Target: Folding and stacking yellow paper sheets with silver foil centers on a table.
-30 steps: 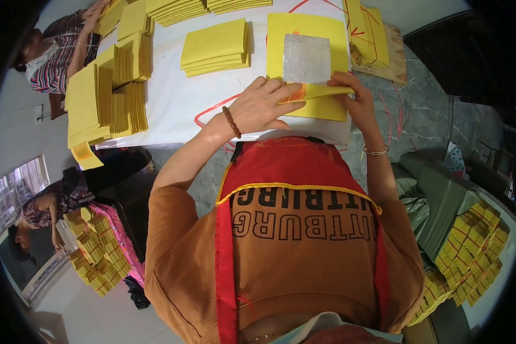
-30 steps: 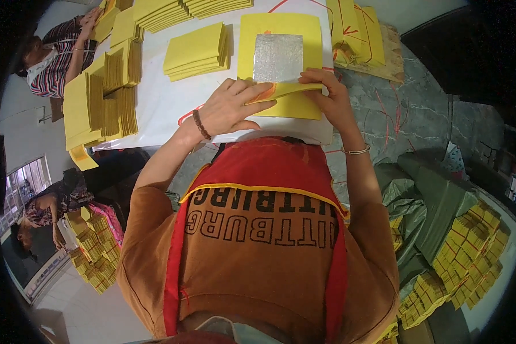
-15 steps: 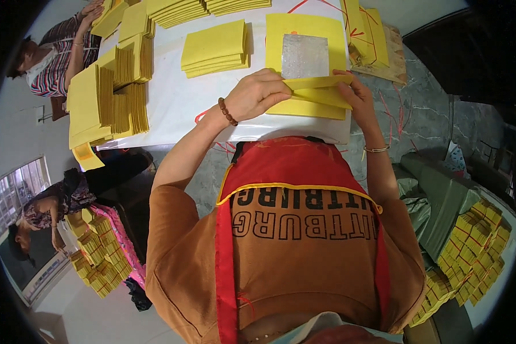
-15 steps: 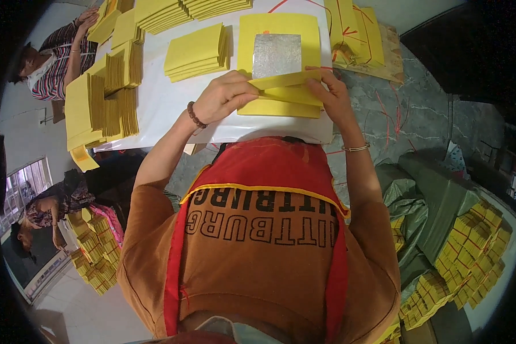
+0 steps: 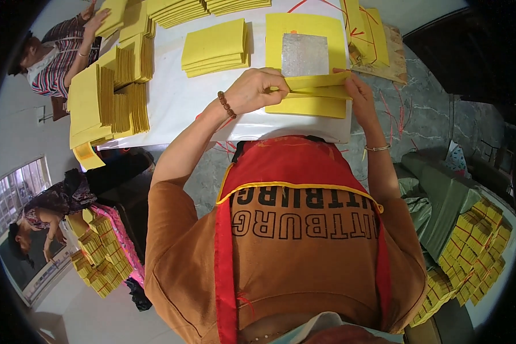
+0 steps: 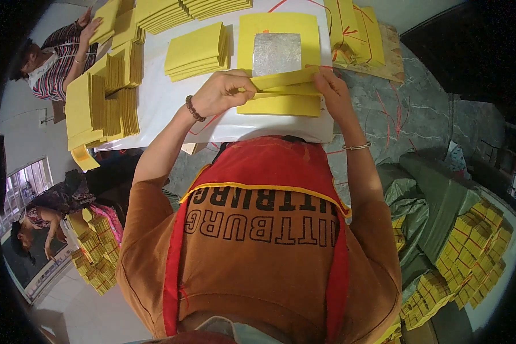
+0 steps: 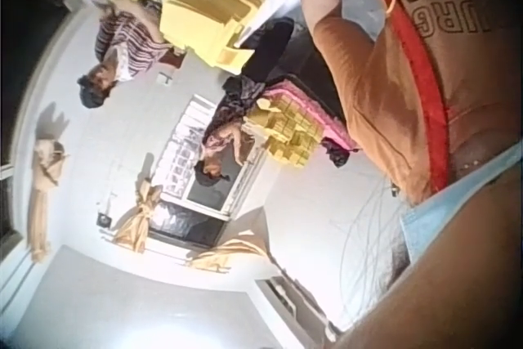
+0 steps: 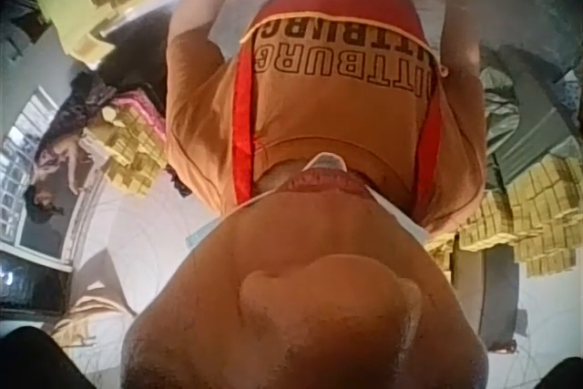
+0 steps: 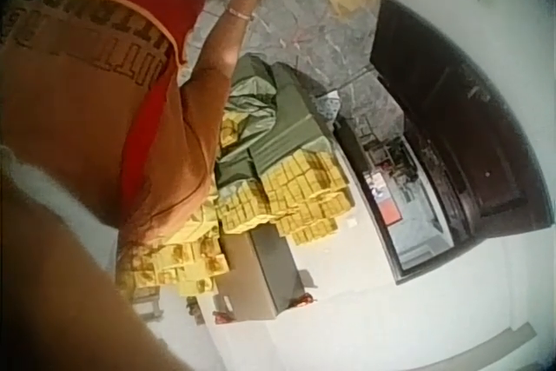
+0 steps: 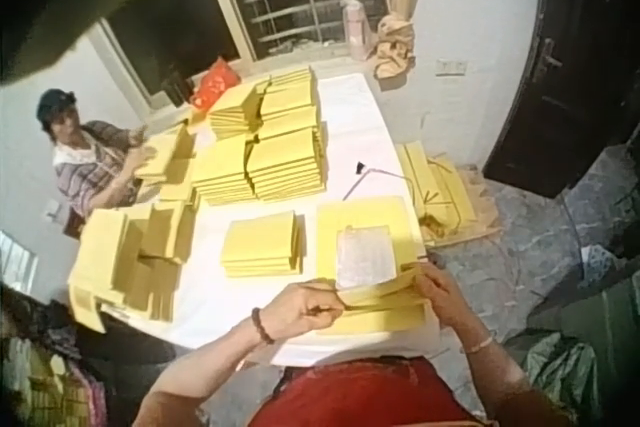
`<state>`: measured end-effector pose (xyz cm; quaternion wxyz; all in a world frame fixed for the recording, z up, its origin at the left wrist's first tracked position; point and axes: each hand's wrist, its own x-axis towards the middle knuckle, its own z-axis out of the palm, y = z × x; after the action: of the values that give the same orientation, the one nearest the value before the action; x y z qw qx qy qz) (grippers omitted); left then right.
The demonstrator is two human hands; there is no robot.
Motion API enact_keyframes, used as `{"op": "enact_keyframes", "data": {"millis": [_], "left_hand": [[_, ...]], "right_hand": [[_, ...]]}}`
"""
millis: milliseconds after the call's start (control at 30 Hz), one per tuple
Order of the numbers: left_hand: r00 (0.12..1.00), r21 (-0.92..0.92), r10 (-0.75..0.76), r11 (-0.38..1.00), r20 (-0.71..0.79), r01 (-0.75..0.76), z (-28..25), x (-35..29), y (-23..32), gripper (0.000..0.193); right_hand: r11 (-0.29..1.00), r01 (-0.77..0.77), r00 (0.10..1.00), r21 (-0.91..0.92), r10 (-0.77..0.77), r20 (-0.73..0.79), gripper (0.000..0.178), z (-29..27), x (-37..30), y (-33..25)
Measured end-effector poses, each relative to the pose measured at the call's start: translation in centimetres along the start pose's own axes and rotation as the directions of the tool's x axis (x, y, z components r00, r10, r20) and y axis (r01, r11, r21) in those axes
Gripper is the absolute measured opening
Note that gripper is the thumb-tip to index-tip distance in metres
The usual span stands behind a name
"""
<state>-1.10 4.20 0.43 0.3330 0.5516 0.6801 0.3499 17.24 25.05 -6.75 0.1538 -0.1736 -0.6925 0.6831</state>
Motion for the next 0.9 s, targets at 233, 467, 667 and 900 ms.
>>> {"op": "enact_keyframes", "data": {"millis": [233, 467, 667, 900], "left_hand": [[0.998, -0.07, -0.05, 0.996, 0.03, 0.052, -0.6, 0.0, 0.3, 0.009], [0.997, -0.005, -0.004, 1.0, 0.073, 0.004, -0.8, 0.3, 0.5, 0.01], [0.993, 0.04, 0.046, 0.998, 0.107, -0.051, -0.8, 0.4, 0.4, 0.01], [0.99, -0.059, -0.128, 0.99, -0.057, 0.125, -0.4, 0.4, -0.5, 0.013]], "right_hand": [[0.997, 0.039, 0.999, -0.063, -0.036, 0.037, 0.052, 0.1, 0.1, -1.5], [0.999, -0.009, 0.997, 0.051, 0.005, 0.08, 0.056, 0.1, 0.0, -1.5], [0.998, -0.008, 0.997, 0.067, 0.003, 0.077, 0.056, -0.1, 0.1, -1.0], [0.997, 0.03, 0.999, 0.073, -0.027, -0.043, 0.03, 0.6, -0.2, -0.7]]}}
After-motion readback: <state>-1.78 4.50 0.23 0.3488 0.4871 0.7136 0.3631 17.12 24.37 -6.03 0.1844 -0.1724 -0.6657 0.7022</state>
